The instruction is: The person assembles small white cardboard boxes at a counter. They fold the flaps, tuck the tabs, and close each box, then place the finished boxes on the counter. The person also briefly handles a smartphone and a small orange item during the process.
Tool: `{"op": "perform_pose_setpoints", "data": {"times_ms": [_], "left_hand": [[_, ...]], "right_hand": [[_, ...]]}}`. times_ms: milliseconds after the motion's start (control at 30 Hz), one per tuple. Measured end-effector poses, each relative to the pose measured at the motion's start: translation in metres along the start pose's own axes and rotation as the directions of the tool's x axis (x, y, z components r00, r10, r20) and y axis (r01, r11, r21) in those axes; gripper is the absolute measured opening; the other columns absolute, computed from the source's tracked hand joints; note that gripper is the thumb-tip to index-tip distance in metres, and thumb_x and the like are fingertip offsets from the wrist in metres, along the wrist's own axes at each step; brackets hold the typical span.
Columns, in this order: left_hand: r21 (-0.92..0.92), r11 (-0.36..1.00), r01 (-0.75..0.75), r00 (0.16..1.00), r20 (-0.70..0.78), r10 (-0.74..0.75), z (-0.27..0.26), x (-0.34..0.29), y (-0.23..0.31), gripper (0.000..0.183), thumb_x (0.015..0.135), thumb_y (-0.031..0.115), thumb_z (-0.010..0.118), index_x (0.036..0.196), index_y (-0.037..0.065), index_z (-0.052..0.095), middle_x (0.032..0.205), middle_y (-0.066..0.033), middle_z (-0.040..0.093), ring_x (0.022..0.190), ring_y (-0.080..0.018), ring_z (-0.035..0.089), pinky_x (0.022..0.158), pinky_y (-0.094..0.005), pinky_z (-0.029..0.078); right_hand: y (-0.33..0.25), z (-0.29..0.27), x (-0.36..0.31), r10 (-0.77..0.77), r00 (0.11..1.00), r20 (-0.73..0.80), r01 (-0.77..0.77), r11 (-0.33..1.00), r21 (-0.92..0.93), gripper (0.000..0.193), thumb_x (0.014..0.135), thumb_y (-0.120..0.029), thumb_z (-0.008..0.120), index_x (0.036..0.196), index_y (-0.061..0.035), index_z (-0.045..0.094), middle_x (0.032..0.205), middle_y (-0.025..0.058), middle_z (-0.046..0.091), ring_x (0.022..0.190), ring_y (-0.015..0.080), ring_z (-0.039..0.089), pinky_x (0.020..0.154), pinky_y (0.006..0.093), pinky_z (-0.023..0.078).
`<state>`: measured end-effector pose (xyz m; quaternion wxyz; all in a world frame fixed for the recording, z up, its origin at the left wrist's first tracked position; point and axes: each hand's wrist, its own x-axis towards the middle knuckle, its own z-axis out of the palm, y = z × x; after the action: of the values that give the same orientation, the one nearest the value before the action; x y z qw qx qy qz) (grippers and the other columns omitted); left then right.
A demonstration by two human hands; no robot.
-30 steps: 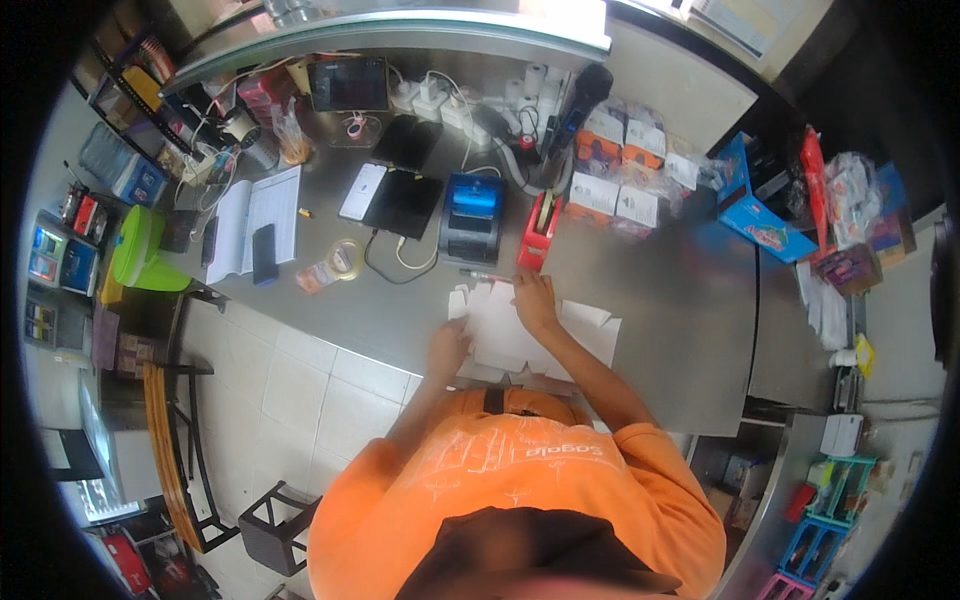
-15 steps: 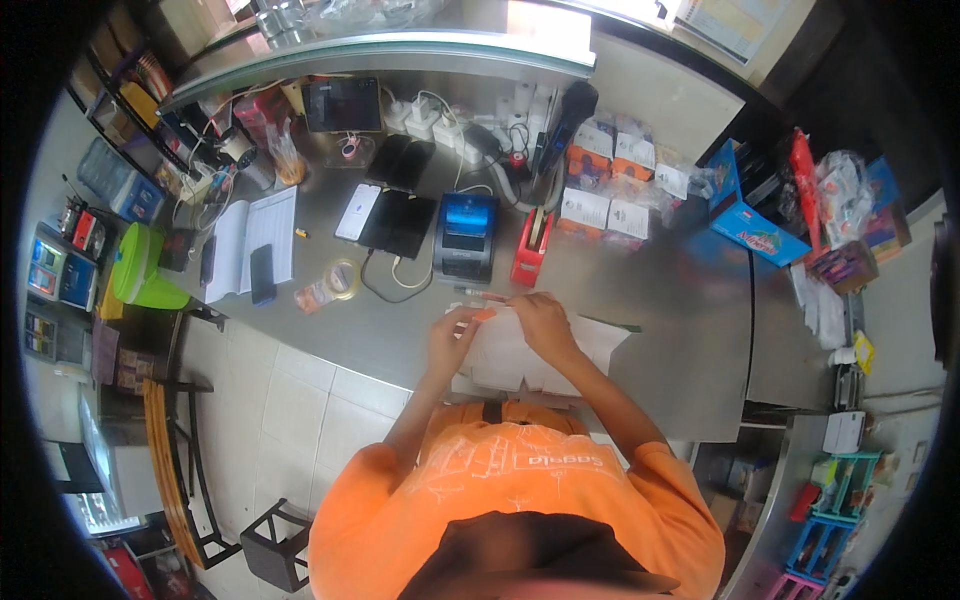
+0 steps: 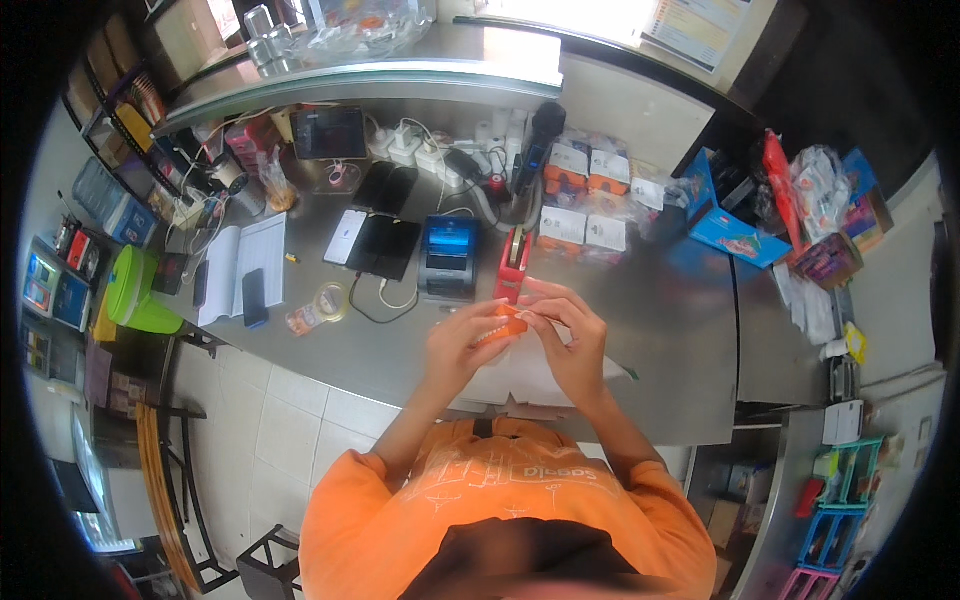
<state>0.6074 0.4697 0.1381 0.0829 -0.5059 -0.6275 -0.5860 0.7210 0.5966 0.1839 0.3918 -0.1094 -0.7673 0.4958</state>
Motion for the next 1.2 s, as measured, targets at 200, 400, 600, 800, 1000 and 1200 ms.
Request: {"op": "perform_pose_setpoints", "data": {"times_ms": [200, 400, 600, 800, 1000, 1200], "left_hand": [[0.103, 0.975, -0.196, 0.977, -0.063, 0.203, 0.004, -0.001, -0.004, 0.035, 0.066, 0.012, 0.086, 0.096, 0.007, 0.068, 0.110, -0.0146, 0.070, 0.088, -0.0247, 0.070, 0.069, -0.0276, 0.056], [0.124, 0.971, -0.206, 0.975, -0.062, 0.215, 0.001, 0.001, 0.002, 0.033, 0.067, 0.009, 0.085, 0.095, 0.004, 0.068, 0.108, -0.0167, 0.069, 0.086, -0.0255, 0.070, 0.068, -0.0277, 0.056], [0.126, 0.966, -0.225, 0.966, -0.102, 0.238, -0.001, 0.004, 0.007, 0.032, 0.067, 0.008, 0.085, 0.093, 0.003, 0.069, 0.108, -0.0183, 0.069, 0.084, -0.0264, 0.070, 0.068, -0.0280, 0.056], [-0.059, 0.993, 0.103, 0.981, -0.162, -0.112, -0.002, 0.008, 0.022, 0.025, 0.074, 0.001, 0.081, 0.092, 0.000, 0.065, 0.105, -0.0193, 0.071, 0.086, -0.0215, 0.070, 0.072, -0.0275, 0.057], [-0.617, 0.549, 0.563, 0.790, 0.207, -0.577, 0.001, 0.001, 0.035, 0.016, 0.081, -0.004, 0.073, 0.092, 0.001, 0.063, 0.098, -0.0092, 0.070, 0.089, -0.0132, 0.066, 0.078, -0.0264, 0.054], [-0.555, 0.654, 0.514, 0.850, 0.231, -0.473, -0.012, -0.003, 0.032, 0.011, 0.084, -0.002, 0.071, 0.092, 0.003, 0.068, 0.094, -0.0060, 0.069, 0.087, -0.0118, 0.066, 0.075, -0.0248, 0.053]], "right_hand": [[-0.012, -0.009, -0.001, 0.032, 0.993, 0.116, -0.032, 0.999, 0.002, 0.003, 0.085, -0.001, 0.067, 0.087, 0.0006, 0.070, 0.108, 0.0126, 0.068, 0.096, 0.0192, 0.063, 0.081, 0.0298, 0.052], [-0.013, -0.004, -0.001, -0.139, 0.989, 0.052, 0.143, 0.985, -0.097, 0.003, 0.081, 0.000, 0.070, 0.084, -0.0001, 0.069, 0.097, 0.0101, 0.068, 0.091, 0.0217, 0.062, 0.075, 0.0312, 0.050], [-0.015, -0.004, 0.000, -0.209, 0.972, 0.109, 0.224, 0.964, -0.146, 0.007, 0.078, 0.002, 0.071, 0.084, -0.0004, 0.069, 0.092, 0.0091, 0.068, 0.088, 0.0242, 0.061, 0.078, 0.0334, 0.050], [-0.005, -0.003, -0.006, -0.367, 0.901, 0.231, 0.426, 0.845, -0.322, 0.011, 0.076, -0.002, 0.071, 0.086, 0.0010, 0.069, 0.097, 0.0073, 0.069, 0.095, 0.0254, 0.063, 0.080, 0.0346, 0.051], [0.006, -0.007, -0.013, -0.702, 0.655, 0.281, 0.699, 0.420, -0.579, 0.016, 0.074, -0.007, 0.074, 0.088, -0.0018, 0.068, 0.106, 0.0069, 0.068, 0.099, 0.0207, 0.064, 0.088, 0.0363, 0.051], [-0.001, -0.005, -0.018, -0.347, 0.938, 0.014, 0.323, 0.856, -0.403, 0.020, 0.071, -0.008, 0.075, 0.089, -0.0053, 0.068, 0.091, 0.0072, 0.068, 0.081, 0.0224, 0.065, 0.076, 0.0374, 0.051]]}}
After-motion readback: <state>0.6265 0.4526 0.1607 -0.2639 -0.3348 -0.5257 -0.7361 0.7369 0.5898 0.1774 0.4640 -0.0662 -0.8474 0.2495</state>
